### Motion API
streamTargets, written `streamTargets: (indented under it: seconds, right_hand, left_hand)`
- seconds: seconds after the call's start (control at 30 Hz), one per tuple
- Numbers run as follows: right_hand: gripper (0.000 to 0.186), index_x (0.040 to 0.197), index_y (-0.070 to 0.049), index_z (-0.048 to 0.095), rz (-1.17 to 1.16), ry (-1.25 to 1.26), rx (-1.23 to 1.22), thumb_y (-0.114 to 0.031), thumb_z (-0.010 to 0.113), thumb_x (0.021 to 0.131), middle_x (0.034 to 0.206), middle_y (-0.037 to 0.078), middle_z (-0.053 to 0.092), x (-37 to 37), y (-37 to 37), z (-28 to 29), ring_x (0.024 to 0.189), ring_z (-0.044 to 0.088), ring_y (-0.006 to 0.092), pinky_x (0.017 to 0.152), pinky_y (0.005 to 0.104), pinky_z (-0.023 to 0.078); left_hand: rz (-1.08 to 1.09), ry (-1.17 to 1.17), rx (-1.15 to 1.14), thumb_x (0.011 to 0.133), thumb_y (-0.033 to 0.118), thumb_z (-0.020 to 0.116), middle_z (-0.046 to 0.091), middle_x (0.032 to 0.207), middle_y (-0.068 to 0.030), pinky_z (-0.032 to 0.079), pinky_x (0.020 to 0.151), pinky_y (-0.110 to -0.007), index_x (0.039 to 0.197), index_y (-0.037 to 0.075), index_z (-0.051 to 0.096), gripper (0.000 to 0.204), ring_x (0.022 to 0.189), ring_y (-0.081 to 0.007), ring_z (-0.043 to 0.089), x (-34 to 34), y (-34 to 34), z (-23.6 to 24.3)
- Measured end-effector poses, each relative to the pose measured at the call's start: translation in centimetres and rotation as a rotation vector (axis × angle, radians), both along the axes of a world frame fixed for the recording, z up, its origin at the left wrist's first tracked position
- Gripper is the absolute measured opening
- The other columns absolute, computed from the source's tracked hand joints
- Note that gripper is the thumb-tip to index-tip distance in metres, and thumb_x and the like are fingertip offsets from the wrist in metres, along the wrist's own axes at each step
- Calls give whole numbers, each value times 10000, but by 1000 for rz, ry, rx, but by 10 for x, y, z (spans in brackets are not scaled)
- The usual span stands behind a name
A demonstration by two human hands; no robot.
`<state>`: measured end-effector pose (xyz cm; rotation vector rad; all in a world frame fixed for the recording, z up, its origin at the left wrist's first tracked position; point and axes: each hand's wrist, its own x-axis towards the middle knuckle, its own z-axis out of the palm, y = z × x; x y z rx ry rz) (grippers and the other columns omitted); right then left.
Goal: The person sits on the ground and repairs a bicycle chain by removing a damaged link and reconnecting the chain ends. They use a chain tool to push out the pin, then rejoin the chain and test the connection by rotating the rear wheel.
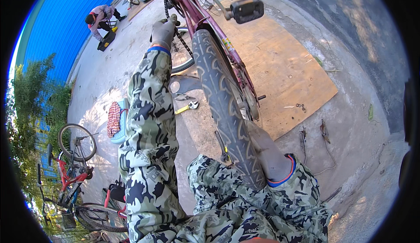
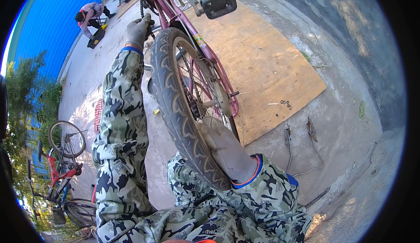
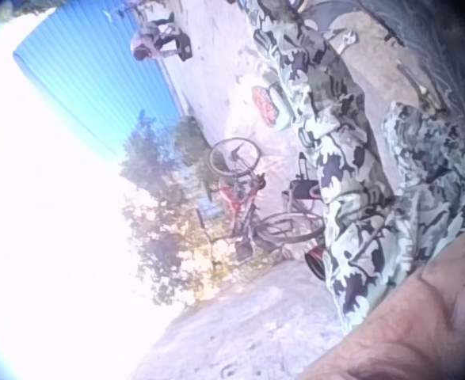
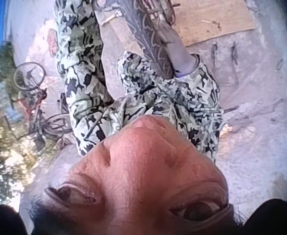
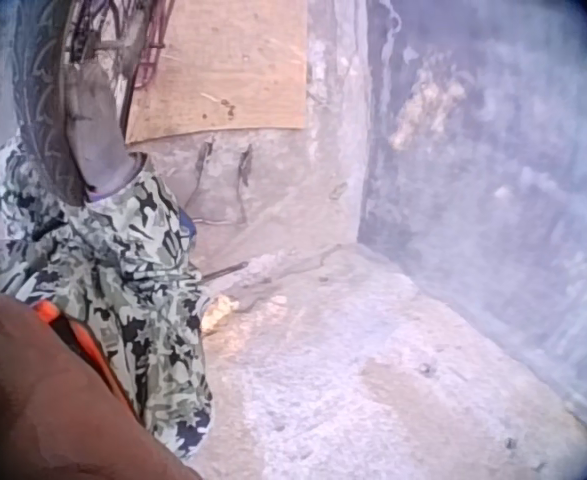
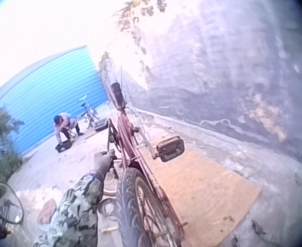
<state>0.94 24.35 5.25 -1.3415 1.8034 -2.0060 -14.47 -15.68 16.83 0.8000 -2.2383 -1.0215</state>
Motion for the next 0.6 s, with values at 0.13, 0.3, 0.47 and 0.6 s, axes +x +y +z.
streamTargets:
  seconds: [0.13, 0.3, 0.47, 0.6]
  right_hand:
    - [478, 1408, -5, 522, 324, -788, 86, -76, 512, 936, 1322, 221, 561, 0, 3, 9, 1194, 559, 377, 1048, 423, 439]
    - [480, 1427, 26, 484, 278, -902, 185, -171, 498, 990, 1368, 216, 567, 2, 12, 7, 1202, 586, 330, 1026, 417, 473]
    - [495, 1443, 33, 436, 284, -1160, 60, -253, 511, 1045, 1093, 246, 645, 2, 14, -10, 663, 665, 194, 547, 280, 568]
    - [507, 1424, 53, 446, 275, -1099, 131, -188, 594, 1002, 1151, 226, 625, 1, 15, -10, 728, 650, 104, 585, 209, 562]
  left_hand:
    - [-195, 47, 327, 931, 469, 709, 636, 719, -4, 393, 463, -256, 934, 60, 727, 410, 538, -101, 532, 4, -14, -9]
    - [-359, 172, 464, 956, 399, 690, 670, 774, -45, 451, 484, -239, 986, 58, 681, 342, 537, -101, 550, 26, 17, -41]
    - [-232, 589, 21, 958, 265, 696, 686, 878, -36, 448, 563, -208, 1051, 12, 700, 269, 644, -64, 570, 116, 100, -68]
    - [-111, 669, 202, 938, 131, 673, 696, 849, -79, 509, 623, -237, 1086, -46, 681, 231, 675, -82, 620, 192, 174, -118]
